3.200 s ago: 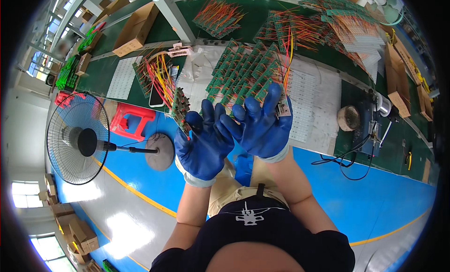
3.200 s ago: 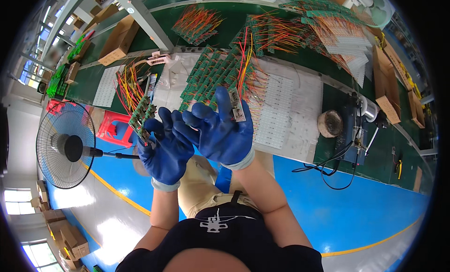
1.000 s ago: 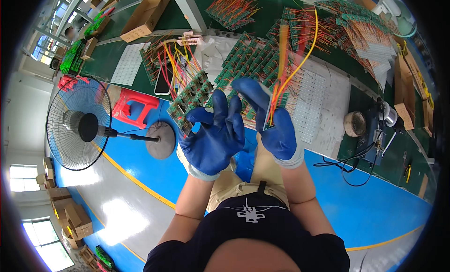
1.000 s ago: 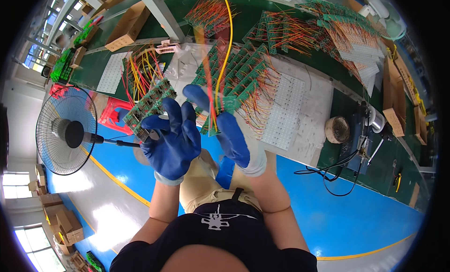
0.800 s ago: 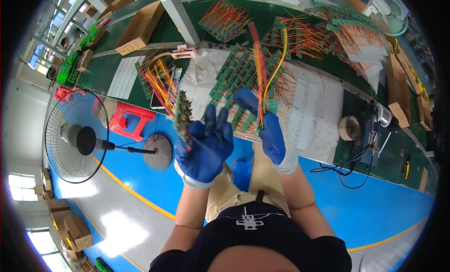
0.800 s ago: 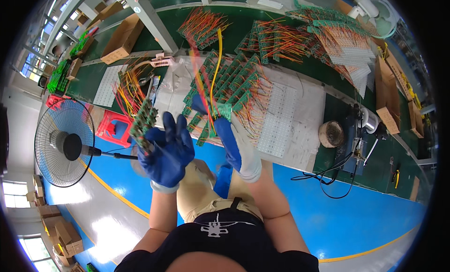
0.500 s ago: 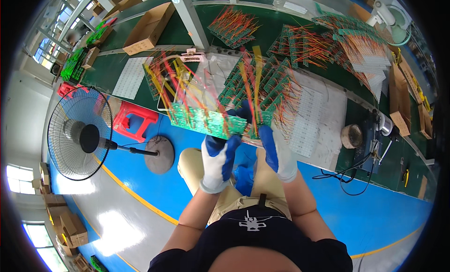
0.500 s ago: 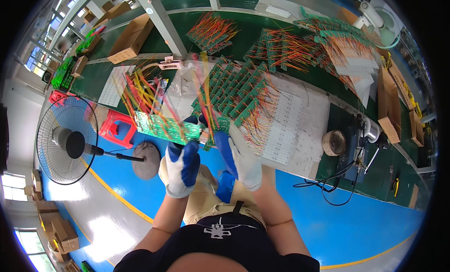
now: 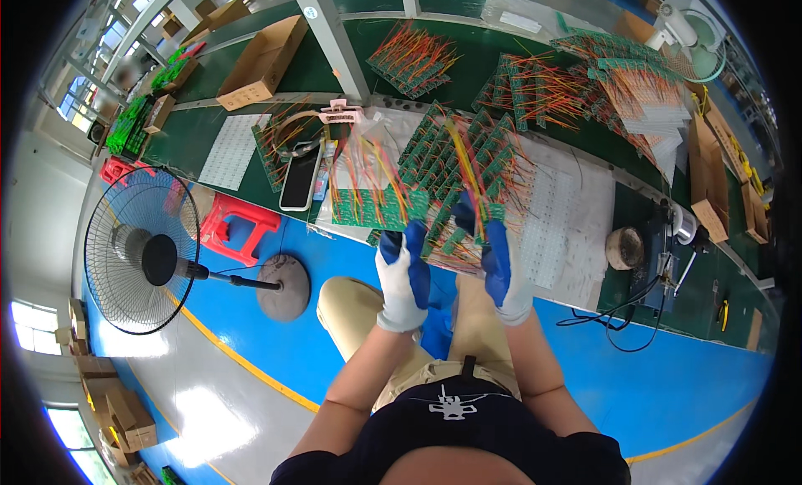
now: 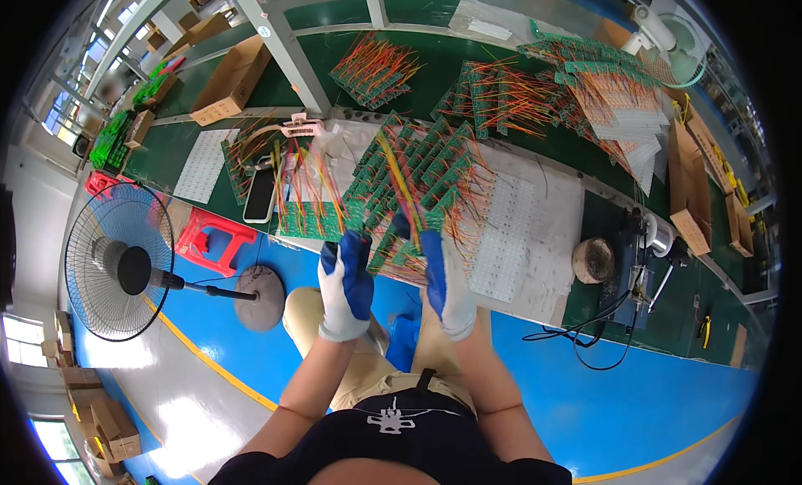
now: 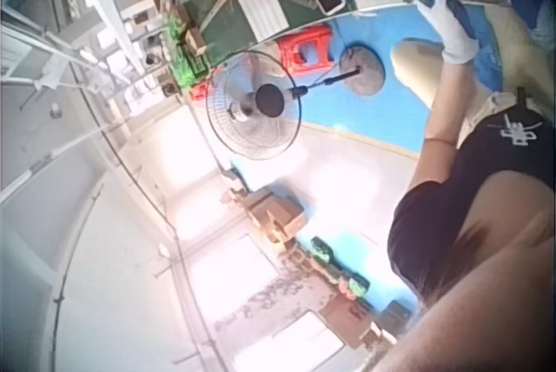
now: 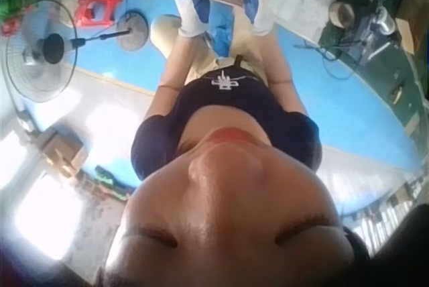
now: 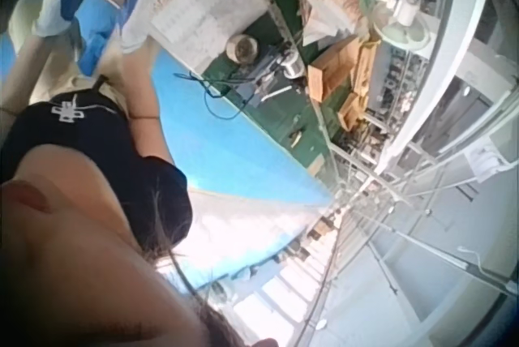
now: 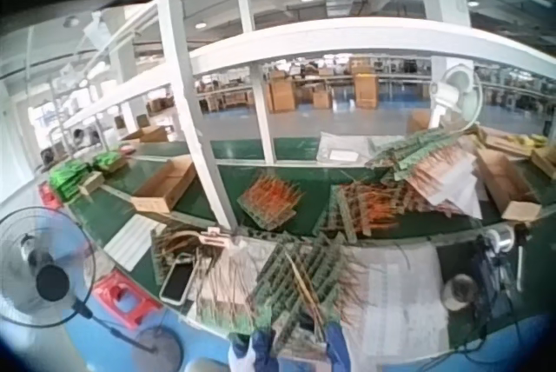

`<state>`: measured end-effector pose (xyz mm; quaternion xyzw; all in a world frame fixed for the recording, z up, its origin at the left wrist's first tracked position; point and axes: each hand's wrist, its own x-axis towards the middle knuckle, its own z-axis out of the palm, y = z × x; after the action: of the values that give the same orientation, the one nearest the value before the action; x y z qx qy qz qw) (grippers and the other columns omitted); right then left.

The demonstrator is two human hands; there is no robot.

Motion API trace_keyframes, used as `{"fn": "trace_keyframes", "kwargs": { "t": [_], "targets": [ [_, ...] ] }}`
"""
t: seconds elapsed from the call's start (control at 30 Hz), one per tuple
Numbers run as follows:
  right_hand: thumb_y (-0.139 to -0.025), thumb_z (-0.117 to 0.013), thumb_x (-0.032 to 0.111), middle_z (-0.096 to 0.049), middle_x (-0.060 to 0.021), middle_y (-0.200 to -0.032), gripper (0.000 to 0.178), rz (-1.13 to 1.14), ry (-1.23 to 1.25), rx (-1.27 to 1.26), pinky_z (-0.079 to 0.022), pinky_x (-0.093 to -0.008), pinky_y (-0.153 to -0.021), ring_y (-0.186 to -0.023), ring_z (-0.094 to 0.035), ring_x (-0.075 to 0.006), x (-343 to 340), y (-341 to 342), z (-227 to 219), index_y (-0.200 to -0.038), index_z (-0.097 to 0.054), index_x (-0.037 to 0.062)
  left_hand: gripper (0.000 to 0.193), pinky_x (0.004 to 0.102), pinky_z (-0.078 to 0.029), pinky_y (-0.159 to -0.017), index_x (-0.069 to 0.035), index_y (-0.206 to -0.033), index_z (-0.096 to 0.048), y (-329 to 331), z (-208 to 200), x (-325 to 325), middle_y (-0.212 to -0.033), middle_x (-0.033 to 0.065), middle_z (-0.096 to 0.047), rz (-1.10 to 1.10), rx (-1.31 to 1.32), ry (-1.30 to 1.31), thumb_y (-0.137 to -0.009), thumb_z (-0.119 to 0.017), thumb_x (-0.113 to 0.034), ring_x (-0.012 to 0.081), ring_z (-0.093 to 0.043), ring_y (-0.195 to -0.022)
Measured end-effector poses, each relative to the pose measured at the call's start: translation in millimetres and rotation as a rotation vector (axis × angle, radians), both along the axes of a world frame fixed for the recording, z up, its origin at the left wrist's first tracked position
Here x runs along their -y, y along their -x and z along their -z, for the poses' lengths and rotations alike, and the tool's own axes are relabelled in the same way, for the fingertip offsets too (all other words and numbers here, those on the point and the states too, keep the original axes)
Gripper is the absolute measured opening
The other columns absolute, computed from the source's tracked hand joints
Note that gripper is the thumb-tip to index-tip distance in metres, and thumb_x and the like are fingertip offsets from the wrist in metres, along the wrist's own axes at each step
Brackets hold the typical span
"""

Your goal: The person organizes circuit boards with attached wiring by hand, grouping them on a work surface.

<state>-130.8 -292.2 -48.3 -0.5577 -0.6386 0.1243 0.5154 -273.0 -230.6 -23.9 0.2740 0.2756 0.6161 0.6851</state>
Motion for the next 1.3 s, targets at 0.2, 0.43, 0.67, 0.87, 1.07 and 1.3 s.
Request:
{"fn": "trace_keyframes", "kwargs": {
  "t": [0.2,0.43,0.67,0.87,1.07,1.3],
  "targets": [
    [-0.098,-0.041,0.029,-0.061,-0.0103,-0.096,0.046,-0.108,0.277,-0.925,-0.048,-0.0301,-0.077,-0.087,-0.057,-0.0173,-0.2,-24.5,-36.5,-0.135,-0.038,0.0017,0.027,0.0321,-0.048,-0.083,-0.009,-0.109,-0.052,-9.4,18.6,-51.5,-0.105,0.005,-0.059,0.108,0.232,0.373,-0.088,-0.063,-0.023,0.0179,-0.058,-0.094],
    [-0.095,-0.051,0.02,-0.062,-0.0093,-0.089,0.05,-0.101,0.371,-1.085,-0.046,-0.028,-0.071,-0.074,-0.055,-0.014,-5.7,-30.9,-54.8,-0.139,-0.034,0.0038,0.041,0.0381,-0.05,-0.087,0.0,-0.115,-0.05,-28.4,30.8,-91.5,-0.112,0.0146,-0.058,0.381,0.475,0.671,-0.084,-0.064,-0.023,0.0268,-0.059,-0.099],
    [-0.09,-0.049,0.006,-0.059,-0.0065,-0.086,0.06,-0.382,0.383,-1.111,-0.043,-0.0262,-0.067,-0.073,-0.054,-0.0139,-2.8,-53.9,-65.5,-0.145,-0.024,0.0052,0.049,0.0342,-0.048,-0.086,-0.002,-0.124,-0.048,18.9,-47.8,-58.8,-0.113,0.0128,-0.06,0.709,0.41,0.471,-0.089,-0.056,-0.035,0.0236,-0.059,-0.098],
    [-0.084,-0.059,0.018,-0.051,-0.0124,-0.127,0.076,-0.685,0.519,-0.662,-0.045,-0.028,-0.077,-0.084,-0.056,-0.0168,-20.9,-64.1,-85.8,-0.146,-0.018,0.0043,0.041,0.0328,-0.043,-0.091,-0.001,-0.126,-0.045,38.5,-92.8,-49.3,-0.12,0.0117,-0.054,0.198,-0.403,-0.412,-0.094,-0.049,-0.026,0.0196,-0.053,-0.107],
    [-0.08,-0.063,0.03,-0.057,-0.0054,-0.084,0.083,-0.682,0.435,-0.444,-0.04,-0.0222,-0.061,-0.065,-0.046,-0.0102,-29.9,-29.8,-100.8,-0.146,-0.02,0.0022,0.038,0.0337,-0.047,-0.077,0.002,-0.109,-0.054,33.6,-102.8,-30.3,-0.1,0.0177,-0.058,0.553,-1.019,-0.862,-0.071,-0.06,-0.001,0.0321,-0.057,-0.089],
    [-0.082,-0.064,0.019,-0.058,-0.014,-0.119,0.062,-0.394,0.078,-0.383,-0.044,-0.0324,-0.087,-0.103,-0.058,-0.0239,-23.1,-10.7,-96.0,-0.137,-0.039,0.004,0.037,0.0379,-0.047,-0.07,0.001,-0.108,-0.055,36.7,-86.5,-12.1,-0.092,0.0204,-0.058,0.221,-1.201,-0.815,-0.071,-0.058,-0.006,0.0395,-0.056,-0.079]
  ]
}}
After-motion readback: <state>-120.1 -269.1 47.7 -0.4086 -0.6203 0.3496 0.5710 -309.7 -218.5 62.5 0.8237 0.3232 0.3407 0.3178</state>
